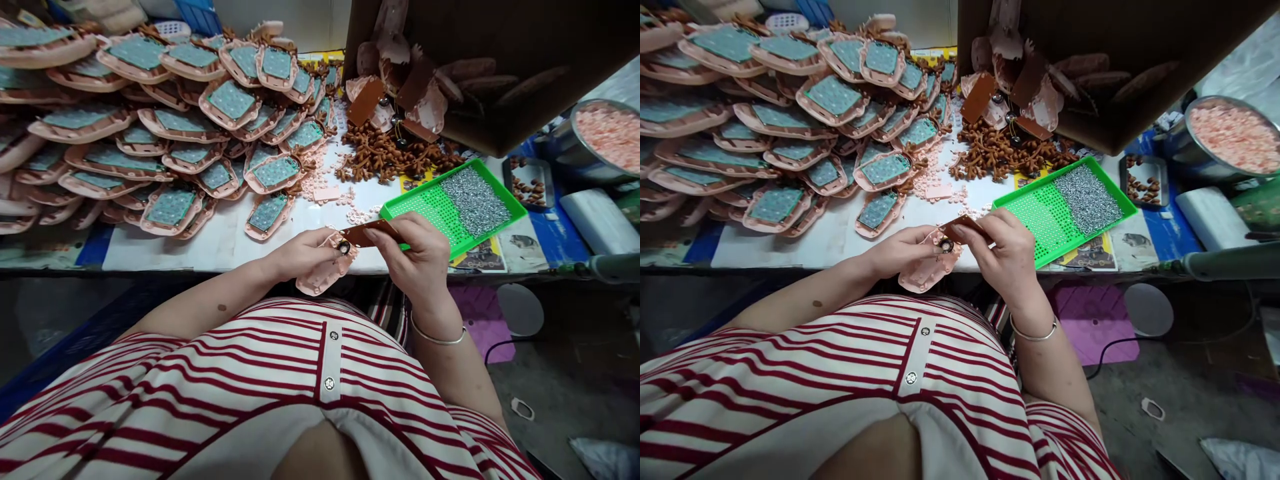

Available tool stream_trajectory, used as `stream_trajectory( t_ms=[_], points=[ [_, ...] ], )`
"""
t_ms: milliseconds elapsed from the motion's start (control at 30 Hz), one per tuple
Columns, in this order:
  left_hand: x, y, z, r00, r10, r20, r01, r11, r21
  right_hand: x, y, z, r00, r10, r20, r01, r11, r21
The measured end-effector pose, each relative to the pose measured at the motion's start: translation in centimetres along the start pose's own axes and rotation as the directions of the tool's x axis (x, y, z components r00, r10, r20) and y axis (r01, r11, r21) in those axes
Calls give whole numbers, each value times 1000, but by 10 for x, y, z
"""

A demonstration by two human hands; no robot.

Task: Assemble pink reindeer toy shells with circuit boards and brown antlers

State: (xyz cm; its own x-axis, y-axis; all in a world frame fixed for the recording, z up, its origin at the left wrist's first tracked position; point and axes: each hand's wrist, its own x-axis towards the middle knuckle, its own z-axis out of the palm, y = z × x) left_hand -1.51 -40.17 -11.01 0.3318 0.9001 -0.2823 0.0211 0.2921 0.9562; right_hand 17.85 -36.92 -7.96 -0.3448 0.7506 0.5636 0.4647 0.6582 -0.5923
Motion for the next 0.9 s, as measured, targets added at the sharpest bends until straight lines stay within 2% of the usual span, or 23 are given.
stream_trajectory(
  t_ms=[233, 333, 533, 733, 900],
  points=[
    [1, -2, -1, 997, -66, -33, 62, 990, -129, -4, 5, 8, 996, -85, -27, 81, 989, -126],
    [3, -5, -3, 993, -102, -50, 90, 974, -206, -5, 5, 10, 997, -75, -9, 74, 994, -84],
    [5, -14, -9, 993, -114, 22, 115, 930, -348, -5, 4, 7, 994, 40, 101, -47, 996, 70],
    [5, -15, -8, 992, -121, -18, 107, 932, -347, -6, 5, 8, 990, 63, 130, -78, 991, 110],
    [4, -15, -6, 990, -101, -94, 70, 955, -287, -8, 7, 9, 991, 10, 133, -22, 996, 84]
  ],
)
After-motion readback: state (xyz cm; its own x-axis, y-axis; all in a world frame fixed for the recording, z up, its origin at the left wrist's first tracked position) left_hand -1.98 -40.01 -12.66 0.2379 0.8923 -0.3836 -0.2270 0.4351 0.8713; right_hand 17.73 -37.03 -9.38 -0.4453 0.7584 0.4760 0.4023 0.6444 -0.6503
